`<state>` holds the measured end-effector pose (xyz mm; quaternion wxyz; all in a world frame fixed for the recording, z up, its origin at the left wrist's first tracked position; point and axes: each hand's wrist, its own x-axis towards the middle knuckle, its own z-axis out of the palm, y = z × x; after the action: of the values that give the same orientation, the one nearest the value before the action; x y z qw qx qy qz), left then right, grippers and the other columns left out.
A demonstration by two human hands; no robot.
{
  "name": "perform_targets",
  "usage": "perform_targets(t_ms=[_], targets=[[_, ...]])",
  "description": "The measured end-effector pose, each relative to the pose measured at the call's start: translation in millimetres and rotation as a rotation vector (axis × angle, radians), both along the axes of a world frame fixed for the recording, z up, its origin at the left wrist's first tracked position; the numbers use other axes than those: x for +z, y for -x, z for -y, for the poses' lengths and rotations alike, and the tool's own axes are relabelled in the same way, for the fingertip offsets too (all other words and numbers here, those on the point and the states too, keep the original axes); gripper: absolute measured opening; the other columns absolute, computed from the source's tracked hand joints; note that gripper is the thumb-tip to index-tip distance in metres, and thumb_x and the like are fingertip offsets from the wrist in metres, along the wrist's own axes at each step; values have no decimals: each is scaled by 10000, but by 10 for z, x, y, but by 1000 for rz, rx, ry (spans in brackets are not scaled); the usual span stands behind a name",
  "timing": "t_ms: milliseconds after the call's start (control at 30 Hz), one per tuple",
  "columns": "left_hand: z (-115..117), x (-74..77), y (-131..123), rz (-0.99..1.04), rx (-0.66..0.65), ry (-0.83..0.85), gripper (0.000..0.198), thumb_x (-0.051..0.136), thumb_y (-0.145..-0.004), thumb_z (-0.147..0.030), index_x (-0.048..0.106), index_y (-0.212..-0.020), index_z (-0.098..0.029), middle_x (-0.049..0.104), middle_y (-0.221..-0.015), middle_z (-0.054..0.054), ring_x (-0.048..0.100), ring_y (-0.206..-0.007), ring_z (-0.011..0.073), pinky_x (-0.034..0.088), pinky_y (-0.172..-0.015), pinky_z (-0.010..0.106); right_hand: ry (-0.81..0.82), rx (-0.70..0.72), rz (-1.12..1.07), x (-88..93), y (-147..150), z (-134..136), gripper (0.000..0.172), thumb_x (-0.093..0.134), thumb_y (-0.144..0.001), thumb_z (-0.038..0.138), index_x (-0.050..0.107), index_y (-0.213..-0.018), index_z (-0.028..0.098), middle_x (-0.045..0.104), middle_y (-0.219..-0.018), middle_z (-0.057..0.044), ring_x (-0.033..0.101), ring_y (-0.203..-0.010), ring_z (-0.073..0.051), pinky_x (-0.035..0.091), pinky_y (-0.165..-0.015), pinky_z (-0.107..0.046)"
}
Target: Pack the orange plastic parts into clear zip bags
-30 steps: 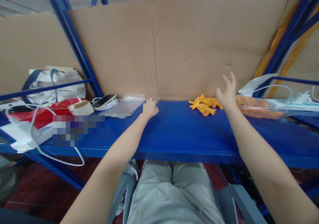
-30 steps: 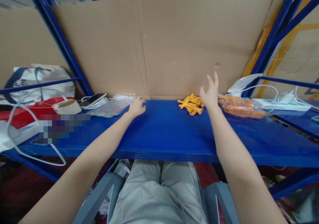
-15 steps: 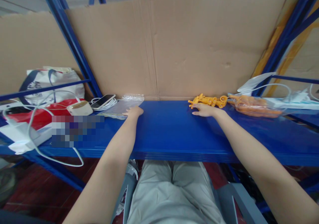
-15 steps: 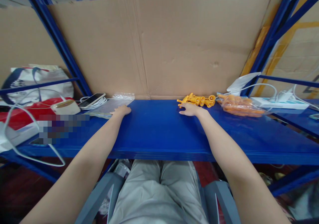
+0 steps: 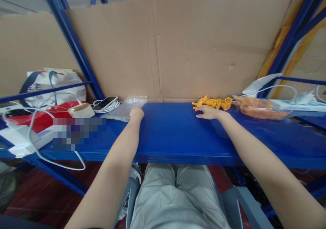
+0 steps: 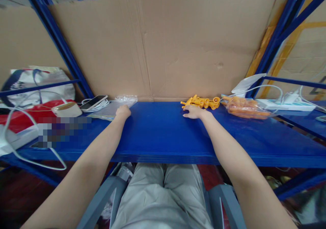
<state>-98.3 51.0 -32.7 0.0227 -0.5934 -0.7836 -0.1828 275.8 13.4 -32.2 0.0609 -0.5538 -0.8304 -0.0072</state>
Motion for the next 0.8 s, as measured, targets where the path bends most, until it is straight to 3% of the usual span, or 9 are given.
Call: perform_targets(t_ms=[133,500,667,800], targets=[[8,15,-62,-28,102,-7,425,627,-768,-187,613,-1182,-93,662,-1142,231,629,-1105,321,515,-931,408,-3,-13,1,-3,5,-4,491,562,-855,363,595,-1298,154,555,-1363,-125,494,-1282,-293,386,-1077,-406],[184,210,-258,-88,-20,-96,424,542,-797,-60,595,-1214,-121,670,-1148,182,629,-1107,293,500,-940,379,-14,11,-4,26,42,62,475,568,-848,297,596,-1293,132,540,-1379,-127,488,-1289,-282,358,-1101,-394],[296,283,-463,-131,-171,-131,469,496,-777,-43,615,-1222,-135,683,-1135,164,634,-1091,296,502,-942,395,-22,3,33,14,45,38,480,564,-854,308,590,-1298,126,536,-1384,-123,483,-1295,-274,358,-1101,-382],[346,251,-640,-168,-449,-193,488,460,-775,-27,645,-1201,-175,692,-1156,109,626,-1118,254,478,-986,371,-40,17,30,-3,33,24,464,562,-854,330,605,-1286,165,550,-1374,-103,495,-1283,-275,373,-1091,-402]])
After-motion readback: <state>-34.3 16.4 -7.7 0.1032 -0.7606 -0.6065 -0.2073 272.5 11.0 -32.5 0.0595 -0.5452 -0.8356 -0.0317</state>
